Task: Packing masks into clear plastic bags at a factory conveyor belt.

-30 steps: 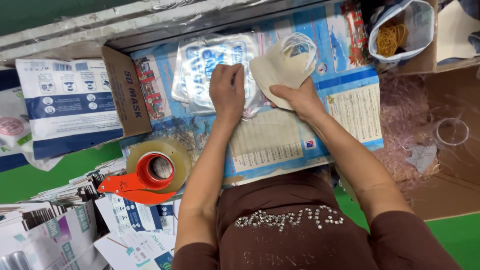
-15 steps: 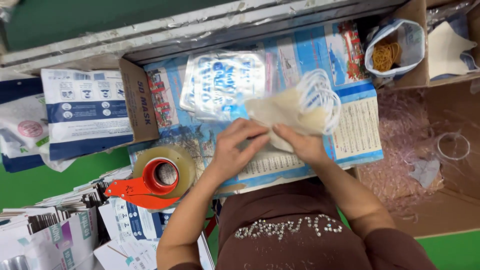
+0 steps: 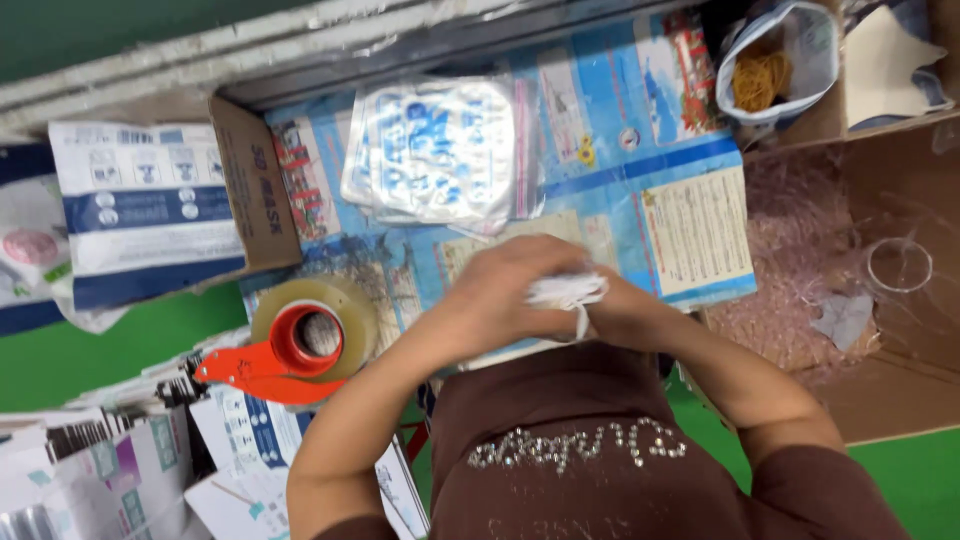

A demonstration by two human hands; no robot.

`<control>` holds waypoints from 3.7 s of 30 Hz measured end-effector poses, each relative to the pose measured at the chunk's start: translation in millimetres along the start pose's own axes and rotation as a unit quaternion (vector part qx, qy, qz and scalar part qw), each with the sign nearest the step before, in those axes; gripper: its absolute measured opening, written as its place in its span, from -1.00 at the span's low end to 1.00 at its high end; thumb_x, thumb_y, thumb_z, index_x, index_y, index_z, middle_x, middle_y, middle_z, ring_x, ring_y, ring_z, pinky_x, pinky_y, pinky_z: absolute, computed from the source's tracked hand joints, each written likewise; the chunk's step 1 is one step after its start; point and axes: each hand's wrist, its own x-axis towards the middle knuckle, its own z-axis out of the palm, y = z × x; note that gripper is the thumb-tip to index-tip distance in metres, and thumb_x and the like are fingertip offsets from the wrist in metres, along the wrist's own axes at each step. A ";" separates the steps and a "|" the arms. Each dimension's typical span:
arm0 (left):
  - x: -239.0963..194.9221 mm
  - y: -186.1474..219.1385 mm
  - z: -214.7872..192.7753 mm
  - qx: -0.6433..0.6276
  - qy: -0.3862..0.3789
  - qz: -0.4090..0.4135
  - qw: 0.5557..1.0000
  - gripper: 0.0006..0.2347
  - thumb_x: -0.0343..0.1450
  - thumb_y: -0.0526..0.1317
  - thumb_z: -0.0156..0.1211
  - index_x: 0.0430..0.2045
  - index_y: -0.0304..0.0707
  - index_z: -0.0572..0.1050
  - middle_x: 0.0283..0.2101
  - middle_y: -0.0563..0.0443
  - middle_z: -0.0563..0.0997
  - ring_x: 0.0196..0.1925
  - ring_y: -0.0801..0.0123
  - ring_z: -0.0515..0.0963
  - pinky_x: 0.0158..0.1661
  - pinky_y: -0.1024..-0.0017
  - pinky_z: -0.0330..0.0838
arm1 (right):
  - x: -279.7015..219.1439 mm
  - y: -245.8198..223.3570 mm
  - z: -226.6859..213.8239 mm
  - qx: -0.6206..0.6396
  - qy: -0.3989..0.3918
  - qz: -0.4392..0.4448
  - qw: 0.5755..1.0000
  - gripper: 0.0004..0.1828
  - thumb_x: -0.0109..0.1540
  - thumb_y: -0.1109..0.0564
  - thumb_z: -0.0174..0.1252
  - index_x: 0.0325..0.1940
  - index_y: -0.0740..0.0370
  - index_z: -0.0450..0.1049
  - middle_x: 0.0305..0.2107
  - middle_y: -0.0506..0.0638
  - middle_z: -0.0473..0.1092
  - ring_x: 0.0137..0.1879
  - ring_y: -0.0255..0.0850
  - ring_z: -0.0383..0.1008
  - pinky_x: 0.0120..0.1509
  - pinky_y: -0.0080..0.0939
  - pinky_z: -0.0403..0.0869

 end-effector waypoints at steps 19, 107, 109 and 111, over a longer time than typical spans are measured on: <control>-33.0 -52.3 28.0 -0.111 0.135 -0.222 0.959 -0.74 0.34 -0.15 0.50 -0.51 -0.32 0.51 -0.48 0.02 0.63 -0.41 0.50 0.55 -0.34 0.44 0.45 | -59.5 -80.0 -9.5 -0.334 0.334 -0.346 0.811 -0.82 0.28 0.32 0.39 -0.07 0.23 0.57 -0.27 -0.02 0.54 -0.24 -0.24 0.57 -0.14 -0.26 0.50; 21.8 -97.0 -81.2 -0.366 0.527 0.035 0.766 -0.42 0.48 -0.31 0.23 0.36 -0.16 0.03 0.24 -0.15 0.43 0.20 0.35 0.53 0.22 0.34 0.47 | 8.9 18.4 -69.6 0.126 0.321 -0.218 0.913 -0.83 0.23 0.39 0.25 -0.08 0.39 0.54 -0.35 0.02 0.51 -0.30 -0.32 0.50 -0.17 -0.34 0.49; 26.6 -144.4 -38.6 -0.307 0.523 0.026 0.794 -0.32 0.46 -0.31 0.26 0.42 -0.13 -0.09 0.34 -0.11 0.33 0.31 0.36 0.48 0.27 0.34 0.43 | 14.6 11.8 -67.9 0.079 0.325 -0.213 0.918 -0.83 0.23 0.37 0.27 -0.08 0.39 0.56 -0.35 0.01 0.51 -0.30 -0.34 0.48 -0.16 -0.36 0.47; 12.8 -210.2 39.7 -0.263 0.367 -0.214 0.866 -0.75 0.44 -0.27 0.20 -0.05 -0.40 0.62 -0.07 -0.03 0.68 -0.15 0.36 0.59 -0.12 0.40 0.48 | 17.4 -1.2 -66.0 -0.010 0.345 -0.237 0.908 -0.84 0.24 0.36 0.28 -0.08 0.38 0.57 -0.29 -0.05 0.48 -0.24 -0.37 0.44 -0.13 -0.39 0.43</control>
